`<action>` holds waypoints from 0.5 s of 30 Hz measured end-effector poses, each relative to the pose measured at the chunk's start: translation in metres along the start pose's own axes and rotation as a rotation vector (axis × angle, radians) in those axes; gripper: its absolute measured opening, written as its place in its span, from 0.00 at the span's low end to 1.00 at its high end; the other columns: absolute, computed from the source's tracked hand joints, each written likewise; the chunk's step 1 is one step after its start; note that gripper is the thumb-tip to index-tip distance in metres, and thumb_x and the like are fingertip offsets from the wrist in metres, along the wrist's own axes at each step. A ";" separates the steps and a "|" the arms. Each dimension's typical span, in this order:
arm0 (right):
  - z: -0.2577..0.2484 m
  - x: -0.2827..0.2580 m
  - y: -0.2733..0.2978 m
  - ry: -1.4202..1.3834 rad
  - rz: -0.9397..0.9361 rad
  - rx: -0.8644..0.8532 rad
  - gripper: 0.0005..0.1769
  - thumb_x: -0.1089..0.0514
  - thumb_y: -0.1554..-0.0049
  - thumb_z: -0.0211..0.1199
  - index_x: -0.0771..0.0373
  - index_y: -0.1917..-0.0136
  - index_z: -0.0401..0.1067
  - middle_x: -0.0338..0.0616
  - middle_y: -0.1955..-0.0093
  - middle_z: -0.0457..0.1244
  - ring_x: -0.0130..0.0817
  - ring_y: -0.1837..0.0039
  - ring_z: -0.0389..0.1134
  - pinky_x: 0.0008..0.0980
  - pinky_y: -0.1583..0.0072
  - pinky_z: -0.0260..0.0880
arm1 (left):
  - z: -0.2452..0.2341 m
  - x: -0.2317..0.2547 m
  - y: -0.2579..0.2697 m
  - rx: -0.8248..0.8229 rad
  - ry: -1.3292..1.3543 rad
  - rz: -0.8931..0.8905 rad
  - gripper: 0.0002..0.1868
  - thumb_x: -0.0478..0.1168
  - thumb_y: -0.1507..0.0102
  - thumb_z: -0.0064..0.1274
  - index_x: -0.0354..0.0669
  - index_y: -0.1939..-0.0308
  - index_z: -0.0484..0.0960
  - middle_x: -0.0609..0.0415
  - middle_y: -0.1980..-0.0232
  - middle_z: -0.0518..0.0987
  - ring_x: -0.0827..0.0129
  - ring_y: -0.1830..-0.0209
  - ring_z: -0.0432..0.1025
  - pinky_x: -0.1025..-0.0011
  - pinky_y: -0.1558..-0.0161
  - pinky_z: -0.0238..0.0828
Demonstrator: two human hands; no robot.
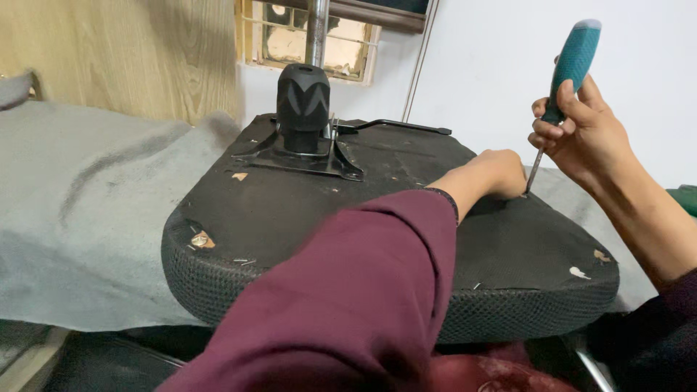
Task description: The person uses a screwdriver to tighten screws on the underside of an office chair seat, securing the central gas lift mechanism. The person works on multiple screws around the base of the mechanism.
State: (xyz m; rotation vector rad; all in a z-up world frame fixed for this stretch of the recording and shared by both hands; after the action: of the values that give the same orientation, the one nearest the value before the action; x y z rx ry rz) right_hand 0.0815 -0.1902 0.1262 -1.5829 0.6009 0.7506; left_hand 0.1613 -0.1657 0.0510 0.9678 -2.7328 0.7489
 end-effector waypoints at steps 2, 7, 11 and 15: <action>0.000 -0.001 -0.001 -0.014 -0.013 -0.018 0.25 0.45 0.26 0.53 0.45 0.19 0.54 0.39 0.51 0.60 0.21 0.59 0.55 0.27 0.52 0.59 | 0.006 0.004 -0.008 0.055 0.033 -0.002 0.15 0.40 0.41 0.52 0.49 0.53 0.89 0.46 0.48 0.84 0.54 0.45 0.78 0.62 0.44 0.75; 0.002 0.005 -0.003 -0.061 -0.004 -0.037 0.28 0.44 0.27 0.53 0.45 0.18 0.52 0.39 0.52 0.60 0.21 0.60 0.55 0.27 0.53 0.58 | -0.005 -0.014 -0.003 0.179 0.349 -0.171 0.14 0.50 0.43 0.60 0.52 0.58 0.90 0.50 0.53 0.88 0.58 0.49 0.81 0.62 0.45 0.75; 0.003 0.003 -0.002 0.020 0.009 0.012 0.30 0.44 0.28 0.53 0.49 0.18 0.53 0.39 0.51 0.60 0.23 0.58 0.57 0.30 0.50 0.62 | -0.016 -0.010 0.014 0.195 0.353 -0.195 0.14 0.49 0.43 0.63 0.50 0.58 0.92 0.47 0.52 0.87 0.56 0.48 0.81 0.60 0.45 0.76; 0.002 -0.003 0.003 0.069 0.010 0.121 0.26 0.48 0.31 0.58 0.60 0.25 0.59 0.37 0.52 0.59 0.28 0.51 0.63 0.34 0.46 0.69 | -0.025 -0.007 0.038 0.270 0.437 -0.199 0.13 0.46 0.41 0.60 0.50 0.55 0.91 0.44 0.51 0.86 0.52 0.47 0.80 0.57 0.45 0.75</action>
State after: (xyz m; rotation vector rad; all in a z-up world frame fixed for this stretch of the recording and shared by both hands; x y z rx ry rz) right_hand 0.0777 -0.1891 0.1264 -1.5003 0.6925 0.6567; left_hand 0.1429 -0.1242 0.0548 0.9684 -2.1660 1.1542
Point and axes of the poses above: each hand's wrist, its own y-axis away from the middle knuckle, its own z-axis out of the palm, x = y × z, the point moved 10 cm from there along -y, towards the middle knuckle
